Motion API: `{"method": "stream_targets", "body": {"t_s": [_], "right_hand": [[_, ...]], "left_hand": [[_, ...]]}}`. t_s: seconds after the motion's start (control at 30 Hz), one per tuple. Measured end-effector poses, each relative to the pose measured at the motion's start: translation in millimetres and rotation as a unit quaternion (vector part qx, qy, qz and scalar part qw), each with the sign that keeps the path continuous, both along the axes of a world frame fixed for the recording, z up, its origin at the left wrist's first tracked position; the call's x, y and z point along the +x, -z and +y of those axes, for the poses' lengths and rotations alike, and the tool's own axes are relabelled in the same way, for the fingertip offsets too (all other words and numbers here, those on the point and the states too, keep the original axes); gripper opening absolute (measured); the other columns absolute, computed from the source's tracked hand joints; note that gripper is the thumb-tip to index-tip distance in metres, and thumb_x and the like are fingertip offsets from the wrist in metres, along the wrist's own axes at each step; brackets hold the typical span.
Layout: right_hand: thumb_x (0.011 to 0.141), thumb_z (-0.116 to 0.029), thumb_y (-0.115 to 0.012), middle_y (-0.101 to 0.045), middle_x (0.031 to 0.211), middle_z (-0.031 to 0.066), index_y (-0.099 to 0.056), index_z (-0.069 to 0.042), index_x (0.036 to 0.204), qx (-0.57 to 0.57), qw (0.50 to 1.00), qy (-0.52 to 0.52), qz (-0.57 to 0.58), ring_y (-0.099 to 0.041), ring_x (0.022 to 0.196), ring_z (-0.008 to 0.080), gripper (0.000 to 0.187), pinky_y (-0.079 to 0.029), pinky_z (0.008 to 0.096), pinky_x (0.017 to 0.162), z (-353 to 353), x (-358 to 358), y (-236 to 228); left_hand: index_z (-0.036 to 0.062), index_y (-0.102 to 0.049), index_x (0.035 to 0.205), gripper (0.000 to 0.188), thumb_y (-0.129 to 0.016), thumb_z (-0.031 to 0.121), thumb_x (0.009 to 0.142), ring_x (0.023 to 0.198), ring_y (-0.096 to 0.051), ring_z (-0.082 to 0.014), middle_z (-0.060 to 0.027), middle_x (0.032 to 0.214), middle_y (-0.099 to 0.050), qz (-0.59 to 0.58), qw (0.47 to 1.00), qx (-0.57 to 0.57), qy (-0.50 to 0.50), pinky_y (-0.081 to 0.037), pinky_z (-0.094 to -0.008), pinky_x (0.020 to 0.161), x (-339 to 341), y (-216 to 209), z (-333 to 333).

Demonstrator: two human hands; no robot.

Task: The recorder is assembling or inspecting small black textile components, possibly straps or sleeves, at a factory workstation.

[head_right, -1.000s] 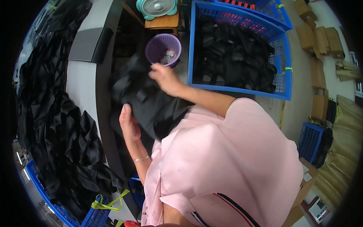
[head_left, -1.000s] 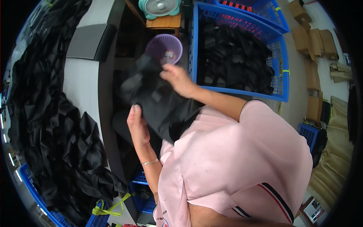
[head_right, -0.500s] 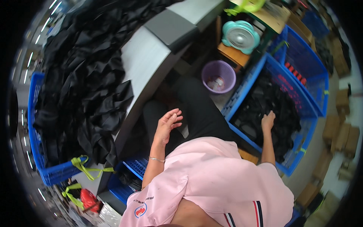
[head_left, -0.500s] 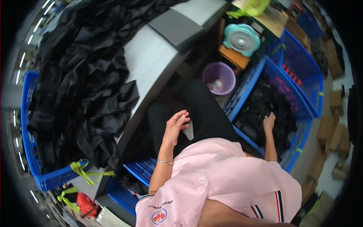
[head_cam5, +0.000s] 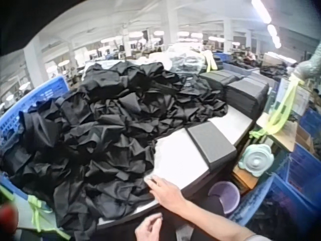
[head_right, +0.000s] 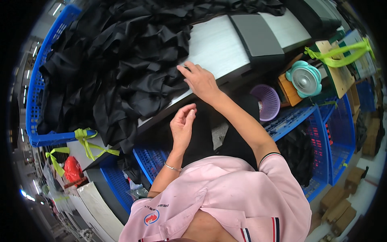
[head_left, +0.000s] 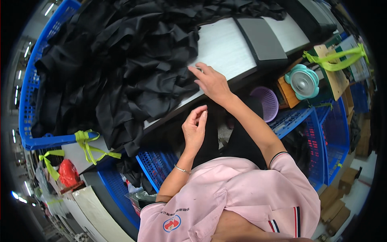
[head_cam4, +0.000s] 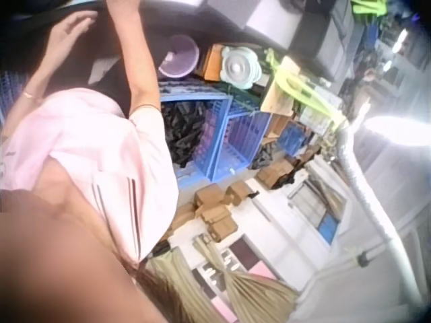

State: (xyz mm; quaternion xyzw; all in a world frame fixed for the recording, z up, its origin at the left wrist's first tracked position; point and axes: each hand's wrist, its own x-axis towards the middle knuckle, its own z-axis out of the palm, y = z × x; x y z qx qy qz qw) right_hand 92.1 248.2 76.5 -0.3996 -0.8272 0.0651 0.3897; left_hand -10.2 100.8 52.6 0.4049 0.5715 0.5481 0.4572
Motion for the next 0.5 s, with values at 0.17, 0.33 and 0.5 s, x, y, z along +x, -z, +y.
{"method": "stream_targets", "body": {"t_s": [0.17,0.33,0.5], "right_hand": [[0.085,-0.003,-0.067,-0.064,0.099,0.0077,-0.064,-0.004,0.098,-0.017,0.998,-0.048,-0.039,-0.064,0.091,0.0258,0.013,-0.054,0.0356,0.070,2.2,-19.9,18.5],[0.092,-0.001,-0.060,-0.065,0.092,0.0084,-0.063,0.000,0.100,-0.155,0.965,-0.023,0.212,-0.066,0.080,0.0239,0.009,-0.052,0.0326,0.069,-52.4,4.6,-28.8],[0.105,-0.014,-0.051,-0.067,0.101,0.0037,-0.064,-0.002,0.111,-0.403,0.693,-0.053,0.596,-0.062,0.085,0.0084,0.019,-0.052,0.0245,0.076,-83.7,33.2,-30.8]], "left_hand": [[0.0000,-0.068,0.098,0.006,-0.066,0.002,0.093,0.079,-0.065,-0.0122,-0.0067,0.090,-0.069,0.113,0.988,0.047,-0.097,-0.052,-0.0270,0.076,-31.4,-16.6,24.5],[-0.0017,-0.044,0.132,0.075,-0.088,0.006,0.072,0.111,-0.059,-0.0221,-0.0143,0.123,-0.058,0.038,0.991,0.093,-0.083,-0.047,-0.0338,0.097,-25.1,-23.6,20.3],[0.0035,-0.025,0.153,0.117,-0.097,0.027,0.063,0.134,-0.046,-0.0315,-0.0188,0.146,-0.042,0.138,0.950,0.278,0.031,-0.041,-0.0422,0.110,23.1,-38.8,23.1]]}}
